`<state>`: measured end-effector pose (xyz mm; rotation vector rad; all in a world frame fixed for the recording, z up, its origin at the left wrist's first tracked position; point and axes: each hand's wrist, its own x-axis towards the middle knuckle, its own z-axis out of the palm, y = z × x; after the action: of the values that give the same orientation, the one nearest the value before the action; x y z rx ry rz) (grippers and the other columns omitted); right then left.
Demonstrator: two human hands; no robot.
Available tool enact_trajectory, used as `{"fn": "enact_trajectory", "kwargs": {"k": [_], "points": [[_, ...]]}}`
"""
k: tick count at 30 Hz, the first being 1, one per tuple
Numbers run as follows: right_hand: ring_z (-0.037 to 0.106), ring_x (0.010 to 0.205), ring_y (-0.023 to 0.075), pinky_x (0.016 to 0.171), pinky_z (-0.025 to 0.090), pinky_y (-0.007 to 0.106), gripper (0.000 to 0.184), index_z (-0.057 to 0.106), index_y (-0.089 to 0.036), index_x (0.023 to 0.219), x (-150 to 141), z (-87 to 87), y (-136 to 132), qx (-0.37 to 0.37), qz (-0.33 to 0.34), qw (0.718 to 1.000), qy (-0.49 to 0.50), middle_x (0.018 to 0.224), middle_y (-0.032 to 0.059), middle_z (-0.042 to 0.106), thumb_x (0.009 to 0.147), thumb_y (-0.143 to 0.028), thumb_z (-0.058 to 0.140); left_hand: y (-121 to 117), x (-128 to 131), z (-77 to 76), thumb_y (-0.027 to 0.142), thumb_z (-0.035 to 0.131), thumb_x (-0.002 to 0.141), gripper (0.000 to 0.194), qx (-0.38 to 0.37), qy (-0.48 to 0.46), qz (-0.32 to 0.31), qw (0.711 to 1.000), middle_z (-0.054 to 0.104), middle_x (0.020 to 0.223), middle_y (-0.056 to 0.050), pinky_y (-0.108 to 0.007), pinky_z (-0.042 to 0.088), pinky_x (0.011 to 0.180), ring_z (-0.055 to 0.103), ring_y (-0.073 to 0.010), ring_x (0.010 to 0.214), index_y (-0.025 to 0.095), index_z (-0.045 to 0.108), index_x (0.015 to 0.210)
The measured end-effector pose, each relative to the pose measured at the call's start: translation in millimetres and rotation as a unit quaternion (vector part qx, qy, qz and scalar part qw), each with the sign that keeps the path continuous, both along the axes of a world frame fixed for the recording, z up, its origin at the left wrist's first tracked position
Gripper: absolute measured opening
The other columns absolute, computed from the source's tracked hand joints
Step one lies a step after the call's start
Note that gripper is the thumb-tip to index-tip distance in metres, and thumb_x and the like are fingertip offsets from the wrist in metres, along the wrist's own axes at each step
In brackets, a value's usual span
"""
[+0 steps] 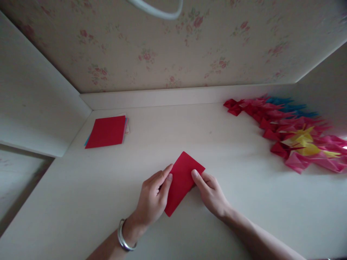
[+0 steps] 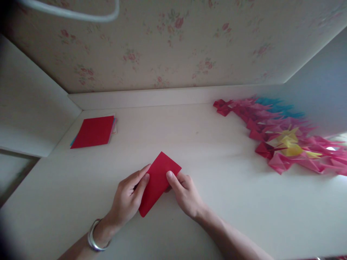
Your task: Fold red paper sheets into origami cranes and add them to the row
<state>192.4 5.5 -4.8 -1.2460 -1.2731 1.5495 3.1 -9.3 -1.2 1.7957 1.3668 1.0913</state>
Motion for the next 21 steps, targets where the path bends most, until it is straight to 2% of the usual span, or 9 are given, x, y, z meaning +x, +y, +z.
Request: {"fn": "enact_trajectory", "kwargs": {"k": [3,7,9,12,17,21], "points": [[0.054,0.068,0.0156,0.063,0.043,0.025,0.043,0.059,-0.016,0.075,-0.1,1.1,-1.5,-0.003,0.041,0.999,0.006,0.074,0.0042,0.064,0.097,-0.052,0.048,0.1,0.1,1.0,0.021,0.05,0.099,0.035,-0.003,0.007,0.008,1.0,0.073,0.089,-0.007,-0.025,0.055,0.083,0.07,-0.0175,0.092,0.017,0.062,0.132],[0.044,0.054,0.0114,0.052,0.035,0.024,0.05,0.047,-0.018,0.059,-2.2,-0.4,-3.7,0.04,0.023,0.996,-0.07,0.058,0.0006,0.054,0.098,-0.049,0.047,0.0,0.4,1.3,0.023,0.05,0.099,0.034,-0.006,0.012,0.013,1.0,0.072,0.085,-0.006,-0.025,0.055,0.081,0.068,-0.016,0.08,0.015,0.064,0.129],[0.045,0.055,0.0114,0.053,0.036,0.024,0.049,0.049,-0.018,0.061,-2.6,-0.4,-4.3,0.047,0.024,0.996,-0.071,0.06,0.0007,0.055,0.099,-0.048,0.045,0.0,0.5,1.5,0.023,0.05,0.099,0.035,-0.008,0.01,0.013,1.0,0.072,0.086,-0.006,-0.025,0.055,0.082,0.068,-0.0155,0.077,0.016,0.064,0.13],[0.045,0.059,0.0117,0.055,0.036,0.023,0.044,0.051,-0.017,0.067,-2.3,1.2,-4.7,0.044,0.055,0.996,-0.061,0.065,0.0005,0.055,0.097,-0.049,0.048,0.3,0.7,1.7,0.023,0.05,0.099,0.035,-0.007,0.008,0.008,1.0,0.073,0.09,-0.007,-0.025,0.054,0.082,0.068,-0.0152,0.079,0.017,0.063,0.132],[0.029,0.051,0.0089,0.047,0.024,0.024,0.051,0.029,-0.021,0.056,-3.3,1.4,-6.5,0.076,0.057,0.988,-0.124,0.055,-0.004,0.033,0.097,-0.046,0.046,0.5,0.4,0.4,0.024,0.051,0.099,0.033,-0.009,0.009,0.015,1.0,0.074,0.089,-0.007,-0.024,0.054,0.08,0.068,-0.0154,0.079,0.017,0.065,0.128],[0.029,0.053,0.009,0.047,0.024,0.024,0.048,0.034,-0.02,0.059,-4.4,2.7,-8.3,0.069,0.092,0.986,-0.123,0.057,-0.0041,0.034,0.096,-0.048,0.049,0.6,-0.1,-0.1,0.023,0.051,0.099,0.034,-0.005,-0.003,0.02,1.0,0.075,0.105,-0.009,-0.025,0.054,0.087,0.07,-0.0176,0.096,0.018,0.064,0.13]]}}
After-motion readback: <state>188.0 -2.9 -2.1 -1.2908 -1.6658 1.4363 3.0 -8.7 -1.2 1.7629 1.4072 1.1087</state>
